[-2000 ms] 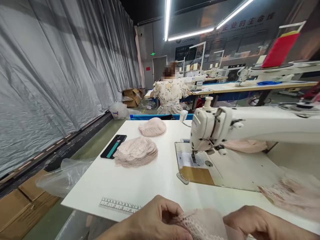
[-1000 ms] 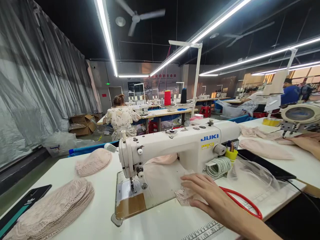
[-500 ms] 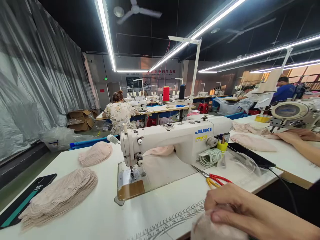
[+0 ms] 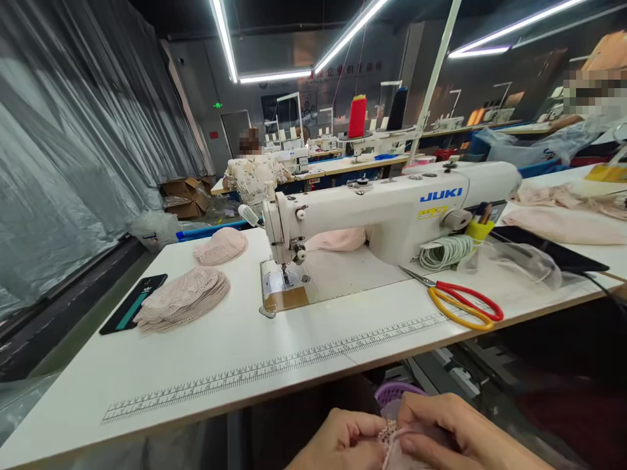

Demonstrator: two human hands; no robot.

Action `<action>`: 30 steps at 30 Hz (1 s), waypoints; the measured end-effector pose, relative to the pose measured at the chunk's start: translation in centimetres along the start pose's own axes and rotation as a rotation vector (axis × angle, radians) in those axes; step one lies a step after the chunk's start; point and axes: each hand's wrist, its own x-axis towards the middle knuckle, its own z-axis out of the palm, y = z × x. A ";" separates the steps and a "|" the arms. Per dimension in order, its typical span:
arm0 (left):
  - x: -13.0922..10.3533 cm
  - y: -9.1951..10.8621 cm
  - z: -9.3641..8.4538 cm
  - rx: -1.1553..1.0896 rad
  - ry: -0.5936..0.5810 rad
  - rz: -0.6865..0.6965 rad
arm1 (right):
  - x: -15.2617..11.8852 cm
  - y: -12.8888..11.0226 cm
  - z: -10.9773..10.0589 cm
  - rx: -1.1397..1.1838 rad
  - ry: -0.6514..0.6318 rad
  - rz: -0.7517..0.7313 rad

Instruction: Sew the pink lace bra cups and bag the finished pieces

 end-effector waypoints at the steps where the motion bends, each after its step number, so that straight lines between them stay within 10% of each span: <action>1: -0.2 0.0 -0.1 -0.024 0.002 -0.020 | 0.1 0.1 0.3 -0.004 -0.007 0.000; 30: -2.3 -3.3 -2.3 -0.080 0.026 -0.086 | 1.9 1.4 3.5 0.075 -0.229 -0.033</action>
